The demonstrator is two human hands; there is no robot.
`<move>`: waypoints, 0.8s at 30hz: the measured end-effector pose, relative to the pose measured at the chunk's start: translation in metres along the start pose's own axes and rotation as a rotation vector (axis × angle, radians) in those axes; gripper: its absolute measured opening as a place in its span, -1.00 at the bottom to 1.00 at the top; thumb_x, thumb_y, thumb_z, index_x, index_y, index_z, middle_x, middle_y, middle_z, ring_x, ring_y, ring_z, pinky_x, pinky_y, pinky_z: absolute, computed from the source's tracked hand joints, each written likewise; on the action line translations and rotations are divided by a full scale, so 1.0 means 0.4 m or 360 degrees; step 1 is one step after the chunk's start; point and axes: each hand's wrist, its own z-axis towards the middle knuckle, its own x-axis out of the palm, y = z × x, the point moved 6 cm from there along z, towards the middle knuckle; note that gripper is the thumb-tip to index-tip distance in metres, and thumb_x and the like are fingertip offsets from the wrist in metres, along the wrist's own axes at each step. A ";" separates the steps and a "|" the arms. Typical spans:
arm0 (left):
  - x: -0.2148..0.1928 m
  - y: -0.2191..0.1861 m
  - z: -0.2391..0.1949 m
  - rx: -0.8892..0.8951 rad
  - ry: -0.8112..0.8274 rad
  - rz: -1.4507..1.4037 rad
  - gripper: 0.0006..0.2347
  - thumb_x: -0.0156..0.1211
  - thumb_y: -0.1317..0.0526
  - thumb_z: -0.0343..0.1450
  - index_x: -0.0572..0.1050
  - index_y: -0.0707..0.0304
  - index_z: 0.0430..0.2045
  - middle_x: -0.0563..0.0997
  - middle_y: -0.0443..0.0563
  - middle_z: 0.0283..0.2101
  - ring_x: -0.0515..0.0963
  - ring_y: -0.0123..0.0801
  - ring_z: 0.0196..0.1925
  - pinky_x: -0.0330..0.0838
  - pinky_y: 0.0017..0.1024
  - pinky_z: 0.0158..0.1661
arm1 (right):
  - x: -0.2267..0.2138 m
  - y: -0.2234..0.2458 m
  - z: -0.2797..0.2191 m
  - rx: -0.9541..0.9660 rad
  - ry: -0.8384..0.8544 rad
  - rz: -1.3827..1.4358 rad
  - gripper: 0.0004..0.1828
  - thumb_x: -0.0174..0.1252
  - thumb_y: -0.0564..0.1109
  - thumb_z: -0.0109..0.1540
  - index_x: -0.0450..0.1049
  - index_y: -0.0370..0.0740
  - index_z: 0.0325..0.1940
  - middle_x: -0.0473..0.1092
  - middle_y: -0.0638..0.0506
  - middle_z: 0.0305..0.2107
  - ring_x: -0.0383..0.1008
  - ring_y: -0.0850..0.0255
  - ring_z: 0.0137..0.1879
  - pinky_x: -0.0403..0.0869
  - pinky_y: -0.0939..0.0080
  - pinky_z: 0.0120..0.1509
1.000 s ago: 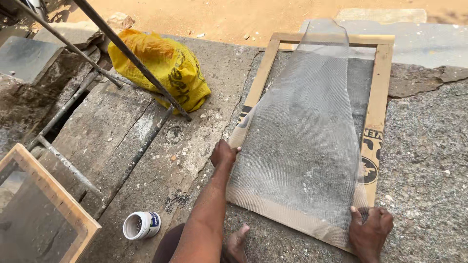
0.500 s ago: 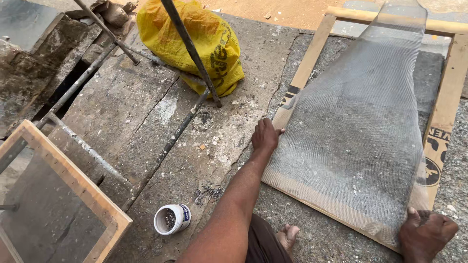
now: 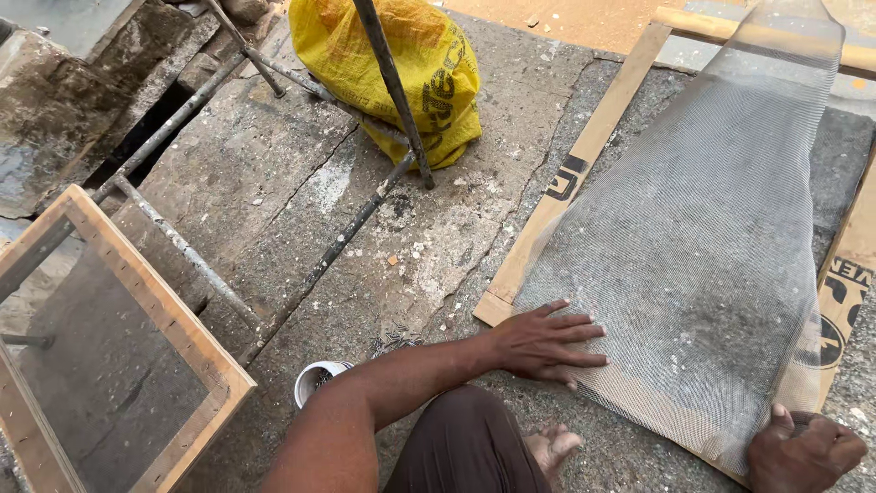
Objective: The person stretches a piece of mesh screen over a wooden frame and secures it by hammering small nails along the edges. The person works systematically around the frame, picking up nails and using a hammer to fasten the screen.
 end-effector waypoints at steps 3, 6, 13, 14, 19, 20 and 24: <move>0.038 -0.014 -0.055 0.0045 0.0447 0.0175 -0.36 -0.42 -0.47 0.36 -0.03 -0.63 0.40 -0.07 -0.10 0.57 -0.03 -0.13 0.59 -0.26 0.31 0.43 | 0.011 -0.007 0.004 -0.0060 0.0033 -0.0013 -0.69 0.33 -0.13 0.45 0.44 -0.46 -0.17 0.14 -0.31 0.09 0.28 -0.09 0.25 0.46 -0.09 0.27; 0.049 0.014 -0.083 -0.0123 0.0412 0.0106 -0.41 -0.41 -0.44 0.41 -0.03 -0.70 0.41 -0.12 -0.19 0.60 -0.08 -0.12 0.61 -0.33 0.40 0.43 | 0.009 -0.022 -0.003 -0.0129 -0.0006 -0.0109 -0.65 0.32 -0.08 0.43 0.40 -0.44 -0.14 0.14 -0.26 0.10 0.25 -0.03 0.26 0.45 -0.05 0.30; 0.105 0.055 -0.083 0.0005 0.0322 0.0113 -0.42 -0.31 -0.38 0.48 0.15 -0.37 0.41 0.12 -0.02 0.54 0.12 -0.05 0.56 -0.10 0.36 0.42 | 0.034 -0.056 0.035 0.0046 0.0069 0.0073 -0.55 0.38 -0.01 0.41 0.38 -0.47 -0.04 0.13 -0.28 0.14 0.27 -0.04 0.24 0.46 -0.10 0.24; 0.114 0.052 -0.080 0.0056 0.0296 0.0112 -0.42 -0.29 -0.36 0.53 0.18 -0.26 0.43 0.18 0.02 0.53 0.16 -0.02 0.56 -0.04 0.32 0.44 | 0.032 -0.063 0.032 0.0058 0.0068 0.0093 -0.54 0.39 0.00 0.42 0.37 -0.47 -0.05 0.14 -0.26 0.13 0.27 -0.03 0.23 0.46 -0.09 0.26; 0.113 0.068 -0.089 -0.0052 0.0174 0.0010 -0.45 -0.18 -0.30 0.47 0.26 -0.24 0.35 0.27 -0.01 0.47 0.27 -0.08 0.48 0.06 0.24 0.39 | 0.008 -0.042 0.027 0.0100 0.0016 0.0157 -0.58 0.39 -0.02 0.37 0.40 -0.43 -0.03 0.15 -0.23 0.13 0.27 -0.05 0.28 0.45 -0.05 0.30; 0.107 0.067 -0.088 -0.0078 0.0140 -0.0016 -0.46 -0.16 -0.29 0.46 0.26 -0.28 0.34 0.27 -0.04 0.47 0.27 -0.10 0.48 0.06 0.22 0.40 | -0.008 -0.029 0.029 0.0039 -0.0031 0.0072 -0.58 0.42 -0.02 0.35 0.42 -0.41 -0.06 0.16 -0.23 0.12 0.25 -0.08 0.29 0.42 -0.07 0.31; 0.095 0.061 -0.091 -0.0224 0.0135 -0.0110 -0.47 -0.11 -0.28 0.44 0.27 -0.37 0.34 0.26 -0.11 0.47 0.24 -0.12 0.47 -0.05 0.16 0.44 | -0.064 0.017 0.033 -0.0009 -0.0111 -0.0160 -0.60 0.44 0.04 0.32 0.46 -0.32 -0.11 0.26 -0.19 0.06 0.29 -0.10 0.23 0.37 -0.11 0.25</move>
